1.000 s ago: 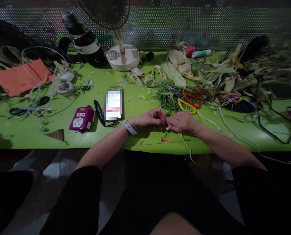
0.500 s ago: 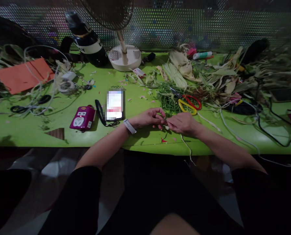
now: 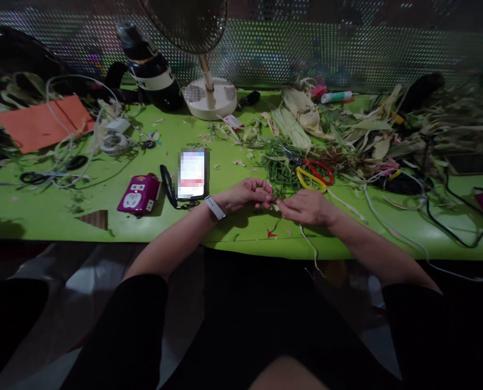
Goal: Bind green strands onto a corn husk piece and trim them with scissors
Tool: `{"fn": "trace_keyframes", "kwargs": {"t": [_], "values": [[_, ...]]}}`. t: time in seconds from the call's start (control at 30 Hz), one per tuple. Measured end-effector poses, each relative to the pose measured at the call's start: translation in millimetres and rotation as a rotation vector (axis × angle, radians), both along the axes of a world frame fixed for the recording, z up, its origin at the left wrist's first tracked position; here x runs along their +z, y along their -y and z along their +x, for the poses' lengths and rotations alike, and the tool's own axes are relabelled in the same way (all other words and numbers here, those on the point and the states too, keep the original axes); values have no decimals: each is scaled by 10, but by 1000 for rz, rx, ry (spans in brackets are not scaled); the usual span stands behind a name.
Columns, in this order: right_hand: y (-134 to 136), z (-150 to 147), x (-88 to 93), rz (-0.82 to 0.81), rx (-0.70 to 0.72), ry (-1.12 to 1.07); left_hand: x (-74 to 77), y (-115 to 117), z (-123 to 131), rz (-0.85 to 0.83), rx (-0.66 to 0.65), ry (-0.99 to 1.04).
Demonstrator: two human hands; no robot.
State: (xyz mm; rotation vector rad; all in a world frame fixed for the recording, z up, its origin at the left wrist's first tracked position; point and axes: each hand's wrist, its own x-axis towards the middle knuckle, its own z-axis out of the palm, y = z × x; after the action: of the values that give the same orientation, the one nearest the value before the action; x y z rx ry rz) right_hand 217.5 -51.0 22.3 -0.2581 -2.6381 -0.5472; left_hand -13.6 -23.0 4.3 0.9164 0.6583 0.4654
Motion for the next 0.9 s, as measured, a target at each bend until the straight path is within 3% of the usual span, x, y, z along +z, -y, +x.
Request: {"fn": "trace_keyframes", "kwargs": {"t": [0.17, 0.3, 0.4, 0.5, 0.57, 0.9], "values": [[-1, 13, -33, -96, 5, 55, -9, 15, 3, 0, -7, -18], [-32, -2, -91, -230, 29, -194, 35, 41, 6, 65, -8, -37], [-54, -20, -86, -532, -79, -419, 76, 60, 9, 134, -7, -44], [-53, -43, -49, -928, -172, -362, 86, 68, 12, 181, 6, -32], [-44, -58, -41, -1083, -198, -281, 75, 67, 12, 210, 17, -23], [-56, -121, -164, -1286, -213, -381, 90, 39, -18, 382, 70, -75]]}}
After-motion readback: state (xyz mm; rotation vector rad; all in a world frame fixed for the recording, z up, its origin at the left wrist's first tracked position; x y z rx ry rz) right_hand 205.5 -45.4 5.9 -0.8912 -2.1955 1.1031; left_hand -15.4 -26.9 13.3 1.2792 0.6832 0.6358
